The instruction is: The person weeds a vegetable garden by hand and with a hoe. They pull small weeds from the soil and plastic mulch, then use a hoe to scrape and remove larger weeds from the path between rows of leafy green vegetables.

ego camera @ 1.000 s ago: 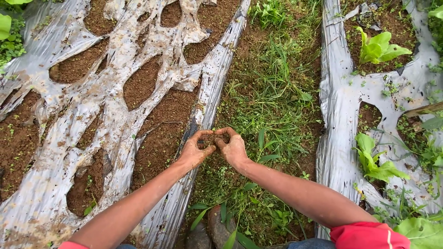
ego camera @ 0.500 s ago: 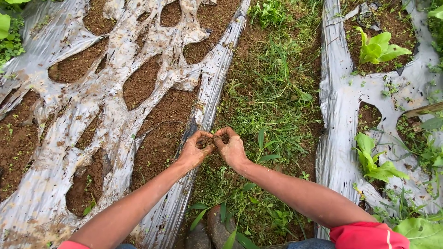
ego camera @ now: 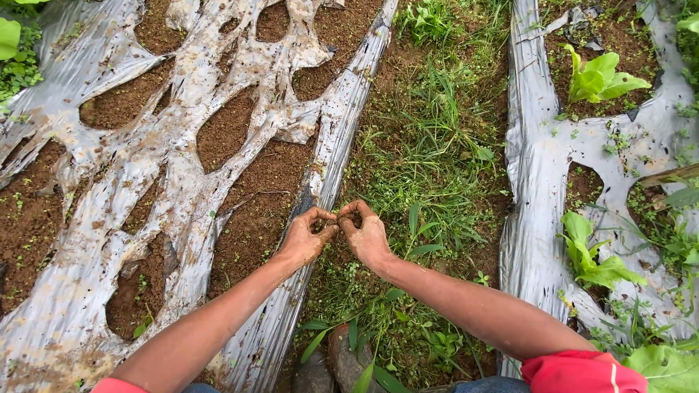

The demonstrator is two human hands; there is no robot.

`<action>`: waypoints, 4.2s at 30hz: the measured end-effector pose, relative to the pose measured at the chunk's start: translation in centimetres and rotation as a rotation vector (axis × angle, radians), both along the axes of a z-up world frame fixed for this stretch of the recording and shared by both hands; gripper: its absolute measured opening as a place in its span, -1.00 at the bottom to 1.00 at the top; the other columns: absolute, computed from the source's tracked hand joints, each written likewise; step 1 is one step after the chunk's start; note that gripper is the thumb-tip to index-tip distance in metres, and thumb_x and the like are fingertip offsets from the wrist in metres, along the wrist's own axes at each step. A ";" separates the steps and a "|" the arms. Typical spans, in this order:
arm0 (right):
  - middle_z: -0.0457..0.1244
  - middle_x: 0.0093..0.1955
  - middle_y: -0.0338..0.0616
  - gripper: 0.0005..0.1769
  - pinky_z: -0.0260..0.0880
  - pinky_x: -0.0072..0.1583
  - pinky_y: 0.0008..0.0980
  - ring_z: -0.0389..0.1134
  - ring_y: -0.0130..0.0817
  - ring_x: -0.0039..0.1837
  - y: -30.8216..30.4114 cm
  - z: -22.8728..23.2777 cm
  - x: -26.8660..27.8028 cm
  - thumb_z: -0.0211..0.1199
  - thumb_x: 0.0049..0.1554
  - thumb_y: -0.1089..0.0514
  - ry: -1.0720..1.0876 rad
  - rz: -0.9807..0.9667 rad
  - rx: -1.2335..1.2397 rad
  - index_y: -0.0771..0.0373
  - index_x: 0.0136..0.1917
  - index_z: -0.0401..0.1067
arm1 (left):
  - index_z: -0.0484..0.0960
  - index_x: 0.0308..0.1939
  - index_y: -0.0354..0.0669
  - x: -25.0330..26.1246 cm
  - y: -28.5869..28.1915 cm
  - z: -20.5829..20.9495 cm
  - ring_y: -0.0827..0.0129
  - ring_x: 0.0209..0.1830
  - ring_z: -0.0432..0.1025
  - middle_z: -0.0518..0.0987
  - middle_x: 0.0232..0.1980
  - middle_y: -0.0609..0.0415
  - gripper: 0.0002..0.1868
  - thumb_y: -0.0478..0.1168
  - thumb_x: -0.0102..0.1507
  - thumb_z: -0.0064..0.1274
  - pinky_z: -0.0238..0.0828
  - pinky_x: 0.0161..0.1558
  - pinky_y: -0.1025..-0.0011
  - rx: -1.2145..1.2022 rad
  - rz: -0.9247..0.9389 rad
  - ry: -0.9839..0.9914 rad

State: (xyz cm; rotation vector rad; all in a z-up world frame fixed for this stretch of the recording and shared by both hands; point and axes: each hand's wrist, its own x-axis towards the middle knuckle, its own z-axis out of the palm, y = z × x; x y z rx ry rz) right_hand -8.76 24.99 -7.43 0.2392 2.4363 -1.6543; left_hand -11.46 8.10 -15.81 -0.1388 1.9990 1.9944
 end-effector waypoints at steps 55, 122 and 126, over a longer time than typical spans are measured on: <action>0.42 -0.06 -0.08 -0.75 0.50 0.08 -0.15 0.48 -0.13 0.07 21.1 -2.6 6.0 0.18 0.20 0.19 0.072 -0.186 0.108 0.18 0.15 0.47 | 0.28 0.50 -0.11 2.3 13.1 11.9 -0.26 0.52 0.13 0.19 0.53 -0.34 -0.34 -0.27 0.31 0.07 0.15 0.45 -0.27 -0.532 -0.570 0.023; 0.28 0.10 0.20 -0.84 0.27 0.21 0.32 0.30 0.39 0.21 60.3 -6.9 33.6 -0.01 0.37 0.18 0.029 -1.193 0.796 0.15 0.22 0.16 | 0.53 0.31 -0.20 5.5 53.1 15.2 -0.17 0.26 0.45 0.52 0.28 -0.32 -0.57 -0.36 0.35 -0.10 0.32 0.33 -0.12 -0.249 -1.256 0.406; 0.28 0.15 0.07 -0.81 0.30 0.21 0.19 0.33 0.27 0.23 62.5 -9.2 35.4 -0.01 0.40 0.16 -0.091 -1.211 0.838 0.06 0.27 0.16 | 0.58 0.21 -0.28 -3.3 57.7 13.1 0.00 -0.01 0.60 0.59 0.17 -0.29 -0.67 -0.37 0.37 -0.07 0.36 0.27 -0.12 -0.293 -1.164 0.620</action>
